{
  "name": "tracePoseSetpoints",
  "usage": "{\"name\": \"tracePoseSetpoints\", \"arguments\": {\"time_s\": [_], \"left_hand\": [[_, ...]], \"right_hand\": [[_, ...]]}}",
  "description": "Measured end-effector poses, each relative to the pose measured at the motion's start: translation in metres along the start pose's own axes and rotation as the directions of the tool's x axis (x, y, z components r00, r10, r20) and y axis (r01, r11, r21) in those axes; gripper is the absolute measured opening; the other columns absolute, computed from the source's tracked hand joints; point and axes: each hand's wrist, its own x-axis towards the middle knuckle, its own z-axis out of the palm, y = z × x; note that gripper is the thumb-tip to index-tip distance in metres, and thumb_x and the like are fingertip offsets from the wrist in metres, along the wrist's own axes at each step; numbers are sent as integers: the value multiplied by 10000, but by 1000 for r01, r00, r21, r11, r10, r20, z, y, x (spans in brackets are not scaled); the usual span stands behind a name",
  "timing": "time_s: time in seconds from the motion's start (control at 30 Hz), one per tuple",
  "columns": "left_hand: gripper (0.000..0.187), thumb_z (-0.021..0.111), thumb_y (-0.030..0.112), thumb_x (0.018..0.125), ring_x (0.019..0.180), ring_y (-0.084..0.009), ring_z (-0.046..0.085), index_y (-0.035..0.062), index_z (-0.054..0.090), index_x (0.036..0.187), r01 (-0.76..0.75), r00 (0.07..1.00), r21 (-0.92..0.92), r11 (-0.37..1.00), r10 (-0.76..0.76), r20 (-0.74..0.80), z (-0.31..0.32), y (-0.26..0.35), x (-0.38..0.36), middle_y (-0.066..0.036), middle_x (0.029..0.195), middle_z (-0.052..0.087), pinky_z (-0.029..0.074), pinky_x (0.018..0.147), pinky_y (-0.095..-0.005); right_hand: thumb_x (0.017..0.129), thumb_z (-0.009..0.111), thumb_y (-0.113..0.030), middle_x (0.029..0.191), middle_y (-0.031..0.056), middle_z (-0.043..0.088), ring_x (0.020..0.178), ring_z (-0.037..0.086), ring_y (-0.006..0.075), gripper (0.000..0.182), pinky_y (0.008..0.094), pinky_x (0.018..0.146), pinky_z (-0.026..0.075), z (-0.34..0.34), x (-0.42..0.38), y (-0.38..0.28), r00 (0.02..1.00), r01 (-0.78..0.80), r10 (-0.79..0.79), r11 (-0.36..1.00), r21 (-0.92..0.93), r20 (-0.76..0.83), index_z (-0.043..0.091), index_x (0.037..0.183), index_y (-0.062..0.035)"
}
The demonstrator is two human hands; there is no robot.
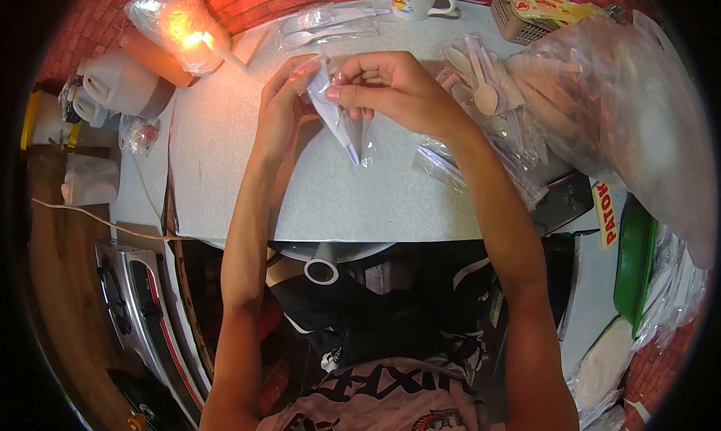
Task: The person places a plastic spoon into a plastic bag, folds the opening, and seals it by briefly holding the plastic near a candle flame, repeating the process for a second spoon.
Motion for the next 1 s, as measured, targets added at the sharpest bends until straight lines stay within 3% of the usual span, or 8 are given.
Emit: {"name": "tracePoseSetpoints", "arguments": {"time_s": [0.13,0.27,0.43,0.57,0.73,0.83,0.93,1.0], "left_hand": [[268,630,292,1031,723,-73,598,62,765,1056,-31,997,148,988,40,-62,1,-5,0,2,821,689,455,649,-242],[260,669,268,1020,680,-57,555,33,780,1028,-83,995,105,991,87,-42,6,-7,-2,3,783,679,420,608,-234],[277,676,255,1021,631,-48,511,-4,773,1021,-153,988,322,934,151,30,1,-13,1,5,736,656,385,564,-241],[275,666,250,1024,617,-60,528,-6,767,1023,-100,995,234,967,95,32,4,-10,0,-1,723,650,386,546,-234],[316,526,240,1050,672,-104,598,18,739,1120,39,990,160,986,-59,126,-1,-4,-2,-39,820,683,459,548,-262],[325,561,226,1041,630,-135,631,-42,738,1081,81,994,10,997,-81,67,0,-2,0,-106,901,687,512,511,-269],[338,543,207,1030,646,-154,645,-62,724,1128,57,996,26,998,-59,65,2,1,-2,-132,984,689,541,533,-275],[341,534,194,1024,657,-161,653,-66,718,1147,52,997,39,998,-54,59,1,-1,-1,-136,991,693,549,549,-277]], "right_hand": [[981,705,-164,838,13,687,749,618,63,168,218,660,476,-3,-1,-6,1000,25,-25,999,38,-1,720,1035,-6],[1026,605,-166,881,31,646,801,599,97,186,259,725,473,-7,-3,-8,1000,-16,14,997,78,28,664,1070,4],[1035,584,-168,893,37,642,811,600,106,190,264,729,473,-8,-3,-8,999,-43,40,994,102,32,654,1084,1],[1036,587,-182,863,20,645,784,596,87,198,248,698,459,-5,-2,-8,999,-46,48,996,74,-24,670,1085,-10],[1028,620,-243,801,-5,645,731,587,65,236,225,662,436,-3,-1,-4,997,-52,52,999,-6,-62,700,1055,-22],[1016,644,-273,783,-8,645,711,582,61,246,221,654,428,-2,-1,-5,990,-107,105,994,-16,-99,713,1001,-38],[1009,656,-270,783,-1,647,704,580,62,237,225,638,434,-5,0,-3,975,-191,195,981,44,-108,715,950,-48],[997,674,-276,779,4,646,706,584,69,248,232,608,446,-6,0,0,971,-234,236,970,58,-25,708,889,-56]]}}
